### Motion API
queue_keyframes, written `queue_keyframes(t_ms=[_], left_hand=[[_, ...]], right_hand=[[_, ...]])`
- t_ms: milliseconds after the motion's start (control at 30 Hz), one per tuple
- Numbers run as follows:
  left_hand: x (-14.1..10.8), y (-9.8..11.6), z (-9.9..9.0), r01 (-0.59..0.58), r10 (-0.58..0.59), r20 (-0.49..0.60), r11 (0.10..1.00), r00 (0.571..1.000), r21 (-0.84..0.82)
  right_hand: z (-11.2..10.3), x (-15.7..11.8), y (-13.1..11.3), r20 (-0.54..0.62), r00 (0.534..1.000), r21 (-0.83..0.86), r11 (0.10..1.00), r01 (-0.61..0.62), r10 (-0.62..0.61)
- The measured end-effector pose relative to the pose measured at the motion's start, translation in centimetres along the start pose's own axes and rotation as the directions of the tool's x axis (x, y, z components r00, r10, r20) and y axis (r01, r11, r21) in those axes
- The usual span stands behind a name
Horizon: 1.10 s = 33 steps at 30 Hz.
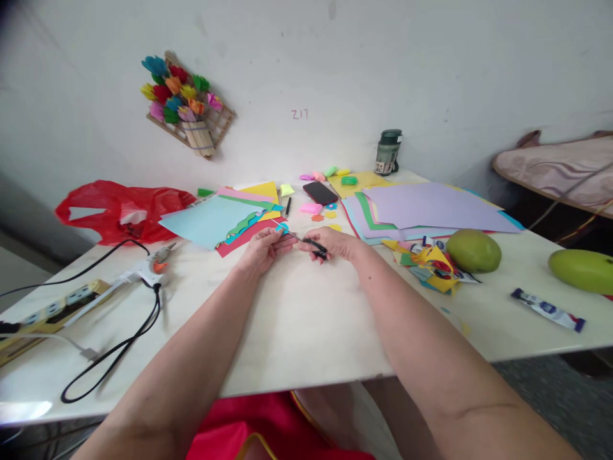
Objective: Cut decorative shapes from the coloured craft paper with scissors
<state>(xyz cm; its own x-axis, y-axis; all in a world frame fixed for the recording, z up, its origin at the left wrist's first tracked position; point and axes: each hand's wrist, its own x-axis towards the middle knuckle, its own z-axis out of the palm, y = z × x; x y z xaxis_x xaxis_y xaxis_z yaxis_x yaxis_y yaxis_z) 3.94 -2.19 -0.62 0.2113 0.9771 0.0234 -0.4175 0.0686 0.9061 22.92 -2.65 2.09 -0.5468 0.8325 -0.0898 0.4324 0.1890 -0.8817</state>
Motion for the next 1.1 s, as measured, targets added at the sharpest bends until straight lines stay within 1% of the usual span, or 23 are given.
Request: queue_keyframes(t_ms=[333, 633, 1100], left_hand=[[0.02, -0.03, -0.36, -0.012, 0.012, 0.018, 1.000, 1.000, 0.023], [-0.06, 0.05, -0.27, -0.018, 0.017, 0.019, 0.999, 1.000, 0.028], [0.08, -0.06, -0.41, -0.021, 0.020, 0.041, 1.000, 0.999, 0.023]], right_hand=[[-0.15, 0.35, 0.60, 0.018, 1.000, 0.004, 1.000, 0.025, -0.025], [0.06, 0.52, 0.61, 0.008, 1.000, 0.059, 0.998, -0.018, 0.018], [0.11, 0.56, 0.80, 0.001, 1.000, 0.069, 0.998, -0.015, 0.015]])
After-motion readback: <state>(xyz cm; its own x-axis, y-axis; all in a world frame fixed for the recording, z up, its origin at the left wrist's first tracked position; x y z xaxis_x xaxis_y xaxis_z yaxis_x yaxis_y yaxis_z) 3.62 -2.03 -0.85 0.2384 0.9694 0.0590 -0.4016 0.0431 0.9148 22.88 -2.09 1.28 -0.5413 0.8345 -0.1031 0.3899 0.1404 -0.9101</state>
